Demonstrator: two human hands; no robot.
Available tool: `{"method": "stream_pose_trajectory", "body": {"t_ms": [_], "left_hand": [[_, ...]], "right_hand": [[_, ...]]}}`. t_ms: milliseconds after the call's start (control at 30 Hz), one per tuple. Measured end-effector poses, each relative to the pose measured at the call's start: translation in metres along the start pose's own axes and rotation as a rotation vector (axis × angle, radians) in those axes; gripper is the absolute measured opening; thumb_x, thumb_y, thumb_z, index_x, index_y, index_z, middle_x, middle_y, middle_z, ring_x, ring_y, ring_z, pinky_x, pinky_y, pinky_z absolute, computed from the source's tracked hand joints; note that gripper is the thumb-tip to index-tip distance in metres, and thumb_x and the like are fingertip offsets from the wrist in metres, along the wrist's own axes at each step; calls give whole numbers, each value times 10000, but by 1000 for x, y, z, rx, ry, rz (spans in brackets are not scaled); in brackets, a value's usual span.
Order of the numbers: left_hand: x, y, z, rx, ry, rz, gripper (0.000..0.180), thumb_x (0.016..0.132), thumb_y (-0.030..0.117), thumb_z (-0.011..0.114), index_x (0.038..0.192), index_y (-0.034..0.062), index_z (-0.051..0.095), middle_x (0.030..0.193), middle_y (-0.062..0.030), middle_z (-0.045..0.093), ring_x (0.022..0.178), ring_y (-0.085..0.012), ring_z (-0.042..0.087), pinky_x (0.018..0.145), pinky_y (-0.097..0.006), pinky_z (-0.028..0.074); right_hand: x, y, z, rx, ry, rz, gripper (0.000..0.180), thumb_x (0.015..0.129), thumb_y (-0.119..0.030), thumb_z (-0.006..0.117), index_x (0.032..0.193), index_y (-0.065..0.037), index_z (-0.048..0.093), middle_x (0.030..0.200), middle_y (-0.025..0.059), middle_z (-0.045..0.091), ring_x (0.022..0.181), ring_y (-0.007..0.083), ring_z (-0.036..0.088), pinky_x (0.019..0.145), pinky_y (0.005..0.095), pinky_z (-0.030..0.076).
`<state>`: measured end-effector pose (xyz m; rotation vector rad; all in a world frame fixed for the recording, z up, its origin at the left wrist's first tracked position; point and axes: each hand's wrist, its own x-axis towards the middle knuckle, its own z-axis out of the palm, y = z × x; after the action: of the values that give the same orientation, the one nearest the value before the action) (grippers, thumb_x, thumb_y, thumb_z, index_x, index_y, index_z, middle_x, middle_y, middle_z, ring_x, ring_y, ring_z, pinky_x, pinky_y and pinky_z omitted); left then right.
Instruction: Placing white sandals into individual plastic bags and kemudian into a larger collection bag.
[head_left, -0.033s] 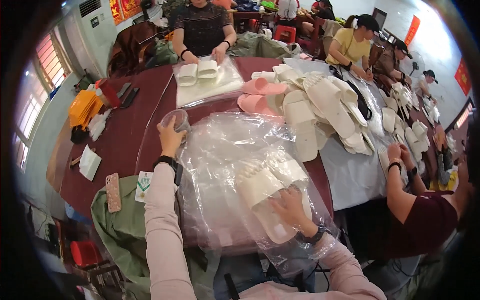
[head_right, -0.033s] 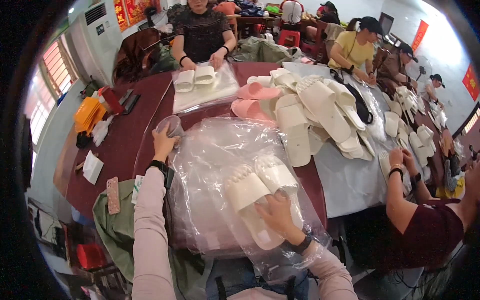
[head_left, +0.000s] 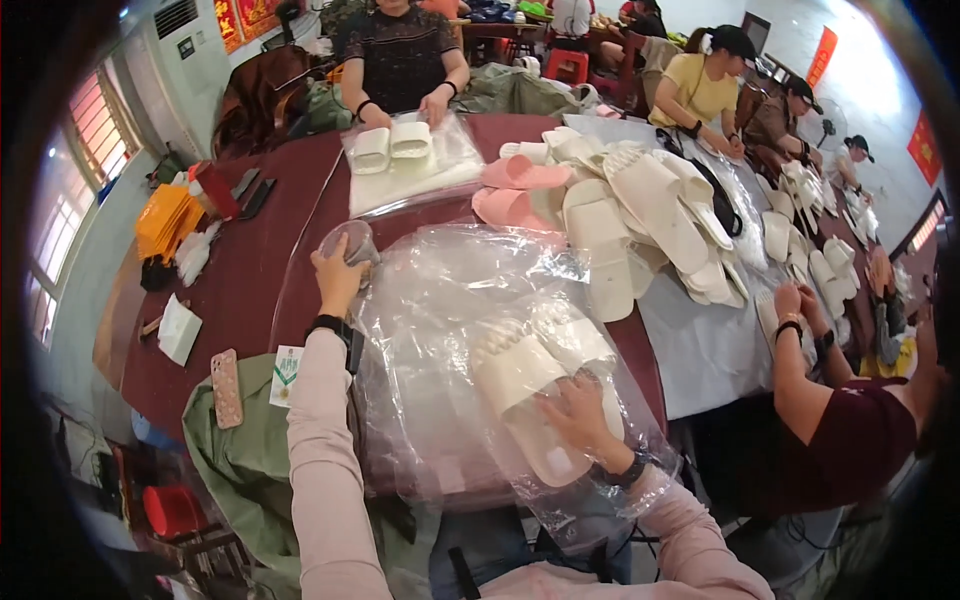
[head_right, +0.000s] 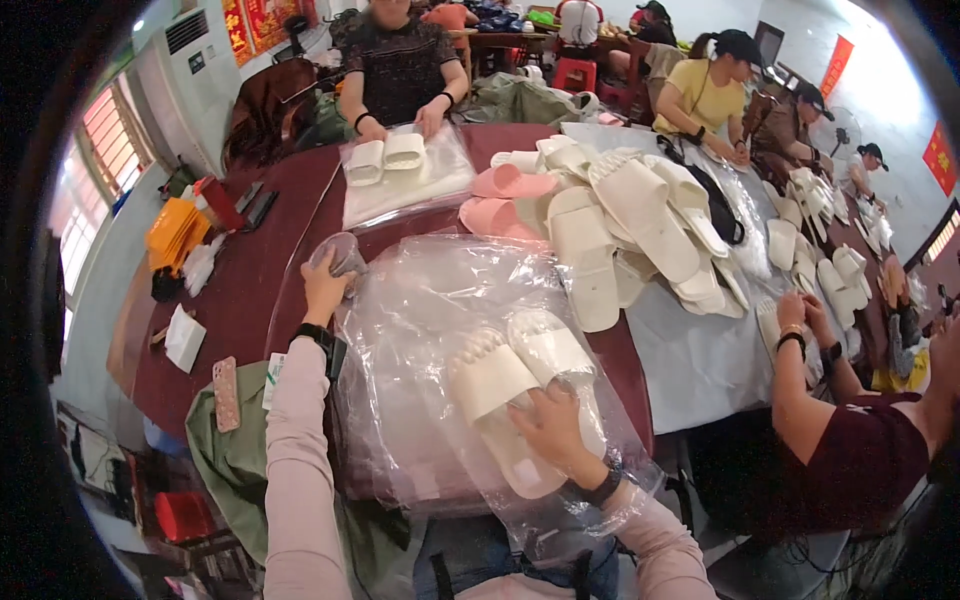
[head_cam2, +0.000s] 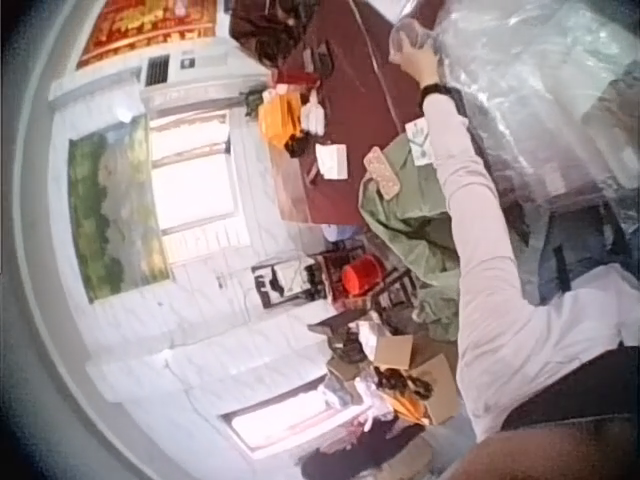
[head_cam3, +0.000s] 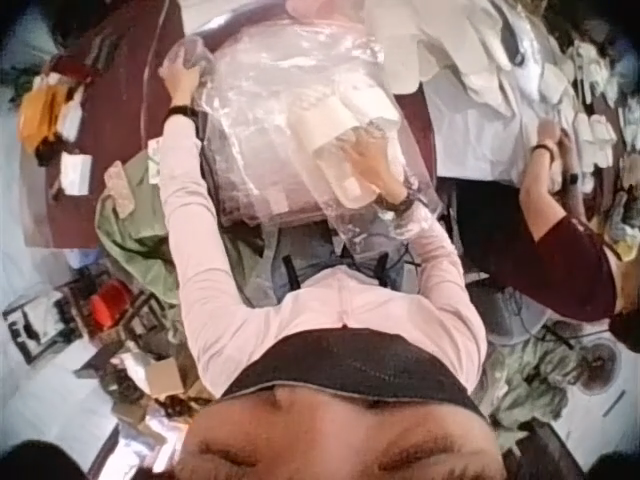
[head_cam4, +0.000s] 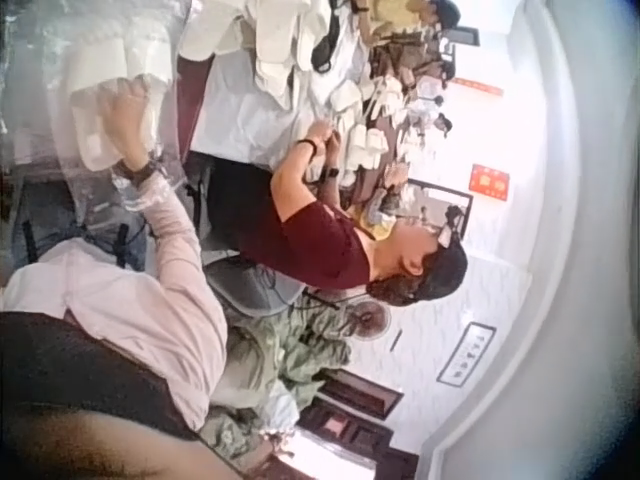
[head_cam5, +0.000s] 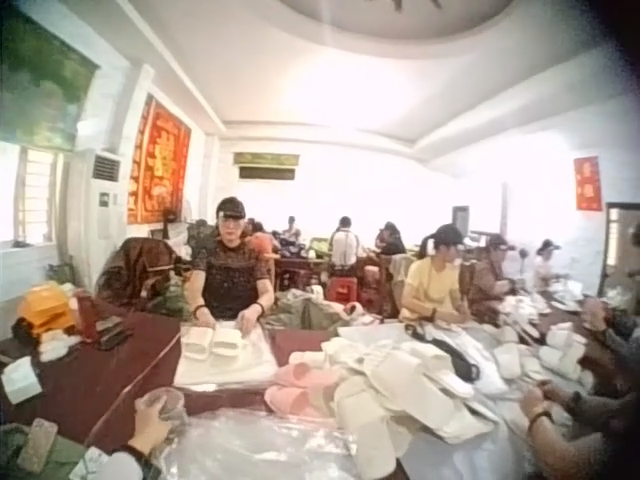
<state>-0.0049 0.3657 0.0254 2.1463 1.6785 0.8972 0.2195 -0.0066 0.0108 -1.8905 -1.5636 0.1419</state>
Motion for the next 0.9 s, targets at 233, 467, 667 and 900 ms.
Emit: {"method": "stream_pose_trajectory", "body": {"t_ms": [233, 467, 667, 900], "left_hand": [[8, 14, -36, -182, 211, 322, 713, 672, 221, 760, 1318, 184, 461, 1276, -236, 332, 1141, -373, 421, 978, -410, 357], [-52, 109, -38, -228, -141, 511, 712, 663, 242, 781, 1303, 171, 476, 1282, -198, 329, 1156, -344, 406, 994, -382, 340], [-90, 102, 16, -81, -241, 390, 686, 655, 223, 779, 1279, 176, 497, 1393, -268, 186, 1225, -421, 346, 1016, -394, 328], [-116, 128, 3, 171, -199, 352, 798, 723, 277, 718, 1394, 178, 297, 1444, -271, 77, 1284, -446, 248, 1070, -473, 196]], "right_hand": [[-4, 7, 21, -60, 79, 116, 364, 811, -333, 580, 1034, -46, 588, 992, 189, 554, 1006, 358, 486, 930, 507, 277], [0, 3, 9, 56, -13, 241, 353, 808, -337, 570, 992, -37, 594, 1035, 210, 542, 1037, 386, 464, 928, 507, 279], [-22, 5, -3, 73, 138, 196, 341, 789, -291, 607, 998, -20, 607, 900, 189, 547, 920, 377, 492, 867, 474, 327], [-59, -5, -55, 280, 338, 239, 287, 752, -139, 662, 1004, -12, 612, 876, 160, 513, 849, 316, 469, 740, 400, 366]]}}
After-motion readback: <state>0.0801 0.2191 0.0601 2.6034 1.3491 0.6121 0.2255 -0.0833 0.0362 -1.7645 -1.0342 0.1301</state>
